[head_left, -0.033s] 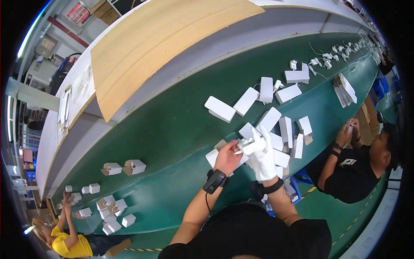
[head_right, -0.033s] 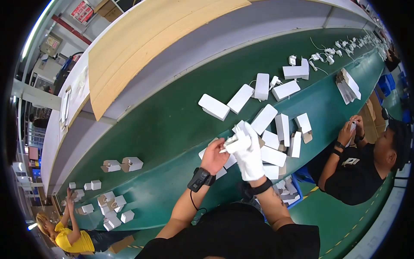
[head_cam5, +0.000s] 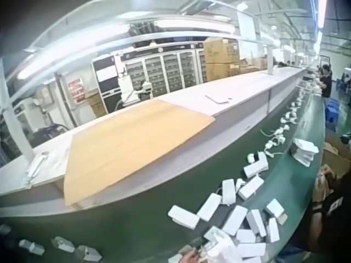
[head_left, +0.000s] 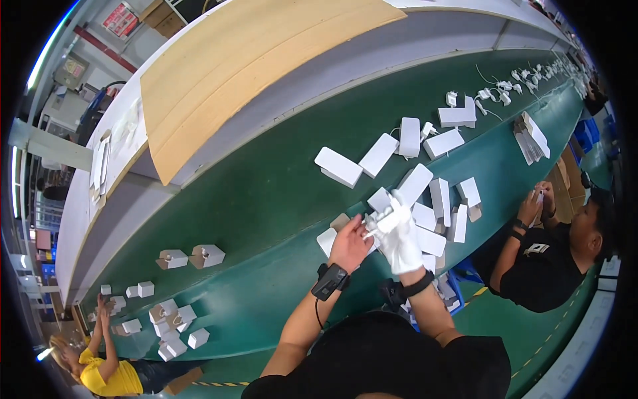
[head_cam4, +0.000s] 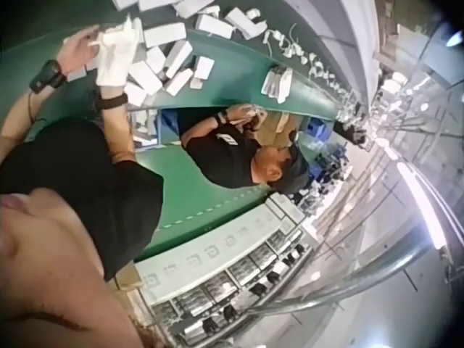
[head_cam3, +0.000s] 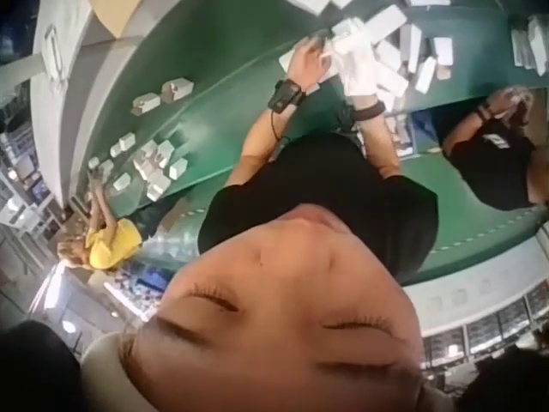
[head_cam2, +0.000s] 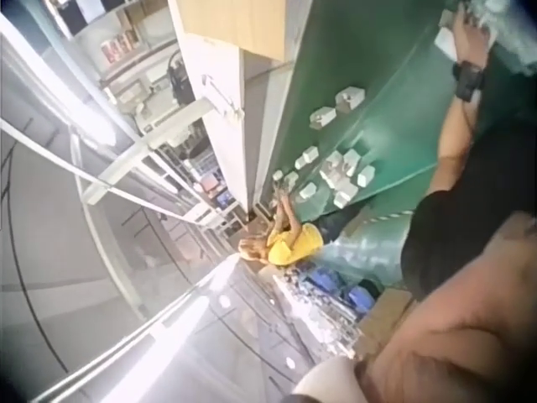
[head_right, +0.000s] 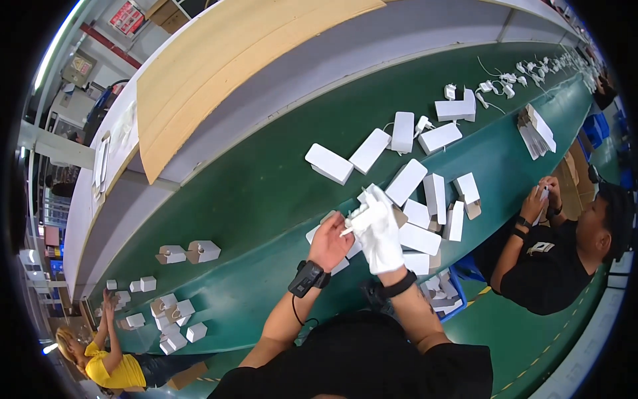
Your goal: The person picks up a power adapter and a white box, places the adapter inside the box, and then sets the box onto the conveyor belt, repeating the process several times.
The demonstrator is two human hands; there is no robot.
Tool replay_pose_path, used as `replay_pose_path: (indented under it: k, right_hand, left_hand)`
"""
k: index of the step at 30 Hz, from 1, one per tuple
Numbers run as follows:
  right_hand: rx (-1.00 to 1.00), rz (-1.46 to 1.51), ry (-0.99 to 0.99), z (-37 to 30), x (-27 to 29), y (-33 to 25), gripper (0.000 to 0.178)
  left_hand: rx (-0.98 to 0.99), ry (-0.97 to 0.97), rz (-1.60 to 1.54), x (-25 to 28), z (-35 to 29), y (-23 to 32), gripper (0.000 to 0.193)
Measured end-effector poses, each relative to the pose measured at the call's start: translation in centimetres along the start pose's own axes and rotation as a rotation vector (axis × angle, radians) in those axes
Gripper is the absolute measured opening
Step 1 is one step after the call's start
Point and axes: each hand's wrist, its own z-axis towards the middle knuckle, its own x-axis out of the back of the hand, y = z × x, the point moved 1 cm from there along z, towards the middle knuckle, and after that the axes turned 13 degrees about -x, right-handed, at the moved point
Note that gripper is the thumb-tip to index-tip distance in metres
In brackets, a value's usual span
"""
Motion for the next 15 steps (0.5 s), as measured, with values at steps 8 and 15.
replay_pose_path:
  k: [8, 15]
  right_hand:
    - [-0.417, 0.386, -0.13, -1.1, -0.6, 2.1, 0.043]
    - [-0.599, 0.322, -0.311, -5.4, -1.6, 1.8, 0.053]
  left_hand:
    - [0.417, 0.155, 0.867, -2.8, -8.4, -1.9, 0.041]
    - [0.059, 0.065, 0.026, -4.9, -5.4, 0.1, 0.046]
